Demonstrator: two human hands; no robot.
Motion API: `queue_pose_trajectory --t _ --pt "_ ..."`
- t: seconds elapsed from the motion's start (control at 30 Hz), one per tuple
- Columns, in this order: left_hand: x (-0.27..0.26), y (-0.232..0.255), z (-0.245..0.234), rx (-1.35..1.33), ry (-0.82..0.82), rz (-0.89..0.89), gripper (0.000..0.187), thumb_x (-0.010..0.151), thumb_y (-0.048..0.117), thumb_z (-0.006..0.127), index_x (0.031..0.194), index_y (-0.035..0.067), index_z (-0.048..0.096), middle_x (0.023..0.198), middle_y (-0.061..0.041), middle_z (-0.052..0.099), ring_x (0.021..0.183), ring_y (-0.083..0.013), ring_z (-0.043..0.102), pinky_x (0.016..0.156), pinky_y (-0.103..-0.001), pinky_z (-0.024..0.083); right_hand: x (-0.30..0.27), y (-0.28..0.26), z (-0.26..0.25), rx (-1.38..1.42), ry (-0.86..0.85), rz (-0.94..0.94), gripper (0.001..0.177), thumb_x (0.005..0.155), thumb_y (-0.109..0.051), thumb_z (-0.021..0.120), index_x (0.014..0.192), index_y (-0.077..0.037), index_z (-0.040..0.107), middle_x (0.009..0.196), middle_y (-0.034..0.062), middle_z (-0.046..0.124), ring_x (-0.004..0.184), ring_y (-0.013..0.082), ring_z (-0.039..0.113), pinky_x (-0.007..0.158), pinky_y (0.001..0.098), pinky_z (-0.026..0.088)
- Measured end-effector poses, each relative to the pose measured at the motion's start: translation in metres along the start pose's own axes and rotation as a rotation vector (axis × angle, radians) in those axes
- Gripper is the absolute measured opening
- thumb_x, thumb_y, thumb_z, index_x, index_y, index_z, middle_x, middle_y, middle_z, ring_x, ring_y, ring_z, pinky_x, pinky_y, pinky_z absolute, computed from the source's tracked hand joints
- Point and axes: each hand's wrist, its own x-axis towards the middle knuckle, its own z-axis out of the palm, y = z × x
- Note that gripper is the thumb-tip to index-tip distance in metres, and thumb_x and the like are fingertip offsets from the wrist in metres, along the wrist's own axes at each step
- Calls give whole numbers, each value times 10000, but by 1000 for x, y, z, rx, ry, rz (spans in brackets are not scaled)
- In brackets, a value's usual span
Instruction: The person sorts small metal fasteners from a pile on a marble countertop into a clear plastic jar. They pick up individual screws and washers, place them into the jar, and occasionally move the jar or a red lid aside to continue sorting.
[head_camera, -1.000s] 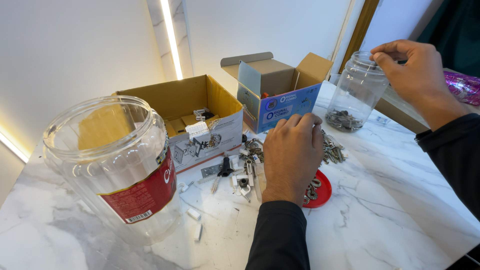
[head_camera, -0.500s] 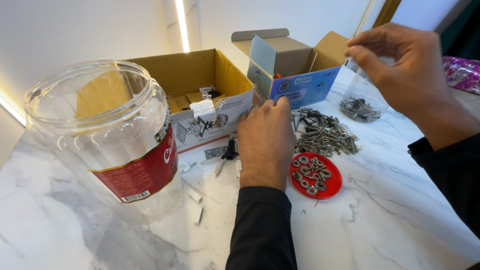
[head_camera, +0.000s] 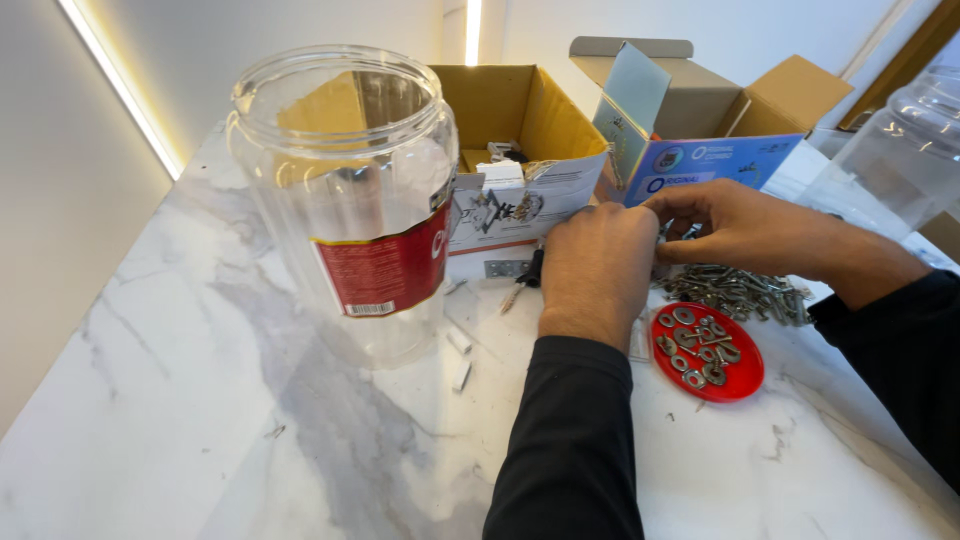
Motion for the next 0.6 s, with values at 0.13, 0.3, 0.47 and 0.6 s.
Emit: queue_pose_trajectory --t 0.13,0.3,0.47,0.6 --pt "-1 -1 0 -20 31 -11 79 852 129 718 913 130 767 960 -112 754 939 -290 747 762 -443 604 6 6 11 51 47 -20 400 853 -153 753 1237 -52 703 1026 113 800 913 171 735 825 322 592" --pt "2 -2 3 -34 17 -41 114 850 125 708 955 126 754 989 -126 746 943 -300 746 768 -444 607 11 17 16 45 90 -68 402 830 -110 765 1221 -44 700 948 88 781 857 157 725 775 314 592" --pt "-1 -8 -4 -156 75 -80 157 858 126 705 1006 154 751 1017 -122 745 953 -323 737 795 -460 592 14 17 20 56 96 -68 416 813 -73 740 1225 -37 695 880 89 756 800 161 706 737 326 584" --pt "2 -14 -15 -260 -11 -157 202 785 137 762 983 178 754 1009 -96 763 969 -291 740 827 -432 582 12 14 21 -43 105 -10 344 850 -155 802 1163 -39 720 849 116 723 737 163 665 679 331 559"
